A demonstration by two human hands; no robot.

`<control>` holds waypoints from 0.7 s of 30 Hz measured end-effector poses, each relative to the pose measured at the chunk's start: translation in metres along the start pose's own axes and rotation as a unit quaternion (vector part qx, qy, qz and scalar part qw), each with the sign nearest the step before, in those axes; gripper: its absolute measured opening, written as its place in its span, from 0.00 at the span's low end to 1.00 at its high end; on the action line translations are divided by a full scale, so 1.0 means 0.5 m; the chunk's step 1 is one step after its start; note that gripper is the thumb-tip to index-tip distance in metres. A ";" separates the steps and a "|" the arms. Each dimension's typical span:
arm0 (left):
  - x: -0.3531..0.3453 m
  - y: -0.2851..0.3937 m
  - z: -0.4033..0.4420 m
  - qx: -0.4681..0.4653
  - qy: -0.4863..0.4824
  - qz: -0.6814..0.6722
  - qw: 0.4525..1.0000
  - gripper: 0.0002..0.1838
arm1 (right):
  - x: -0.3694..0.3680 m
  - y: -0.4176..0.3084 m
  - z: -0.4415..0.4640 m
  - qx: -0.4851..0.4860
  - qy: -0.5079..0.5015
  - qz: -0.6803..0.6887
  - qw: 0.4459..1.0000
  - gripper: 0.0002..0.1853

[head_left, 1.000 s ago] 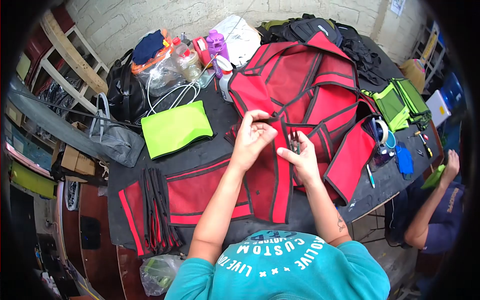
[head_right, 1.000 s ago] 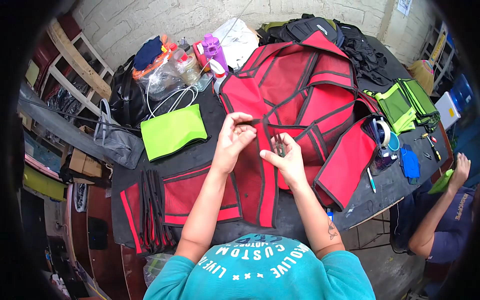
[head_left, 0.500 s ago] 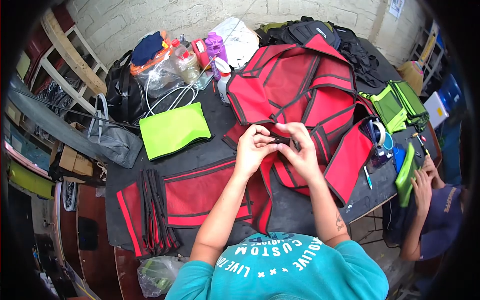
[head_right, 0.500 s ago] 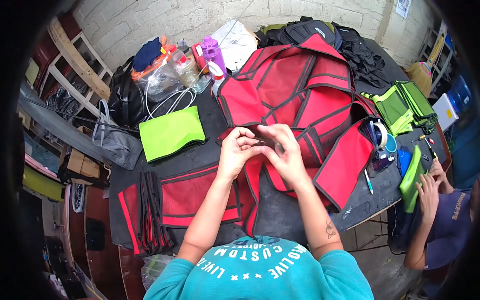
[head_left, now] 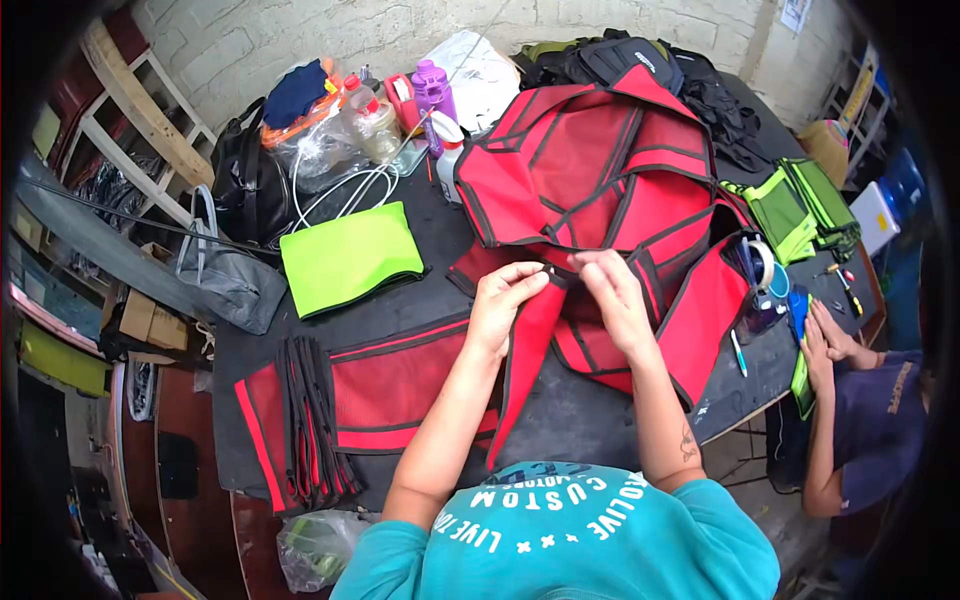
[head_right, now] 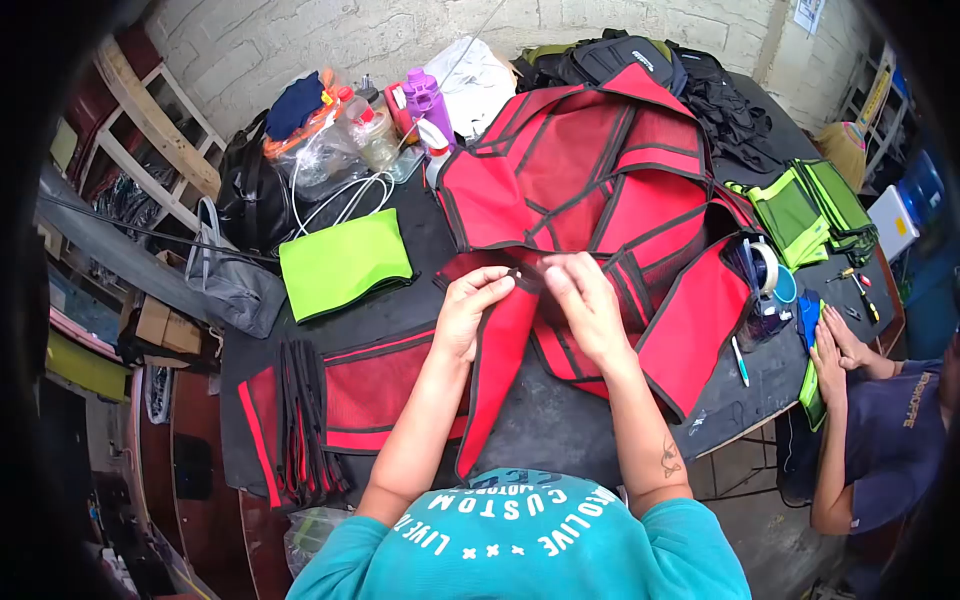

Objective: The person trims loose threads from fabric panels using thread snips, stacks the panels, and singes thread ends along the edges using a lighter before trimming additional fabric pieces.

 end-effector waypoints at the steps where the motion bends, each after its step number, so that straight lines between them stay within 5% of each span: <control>1: -0.002 0.001 0.001 0.015 -0.006 -0.025 1.000 0.06 | 0.007 -0.017 -0.007 0.035 -0.032 -0.066 0.997 0.11; 18: -0.028 0.004 0.002 -0.050 -0.011 0.081 0.995 0.04 | 0.010 -0.028 -0.001 0.074 -0.050 -0.143 0.986 0.08; 21: -0.040 0.014 -0.006 -0.044 0.001 0.087 0.995 0.02 | 0.011 0.009 0.006 0.066 -0.017 -0.071 0.995 0.10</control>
Point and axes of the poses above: each hand's wrist, its own z-axis towards the middle knuckle, its own x-axis out of the back of the hand, y = z × x, the point moved 1 cm from there along z, towards the middle knuckle, and after that the axes turned 13 degrees about y, right-handed, at the moved point
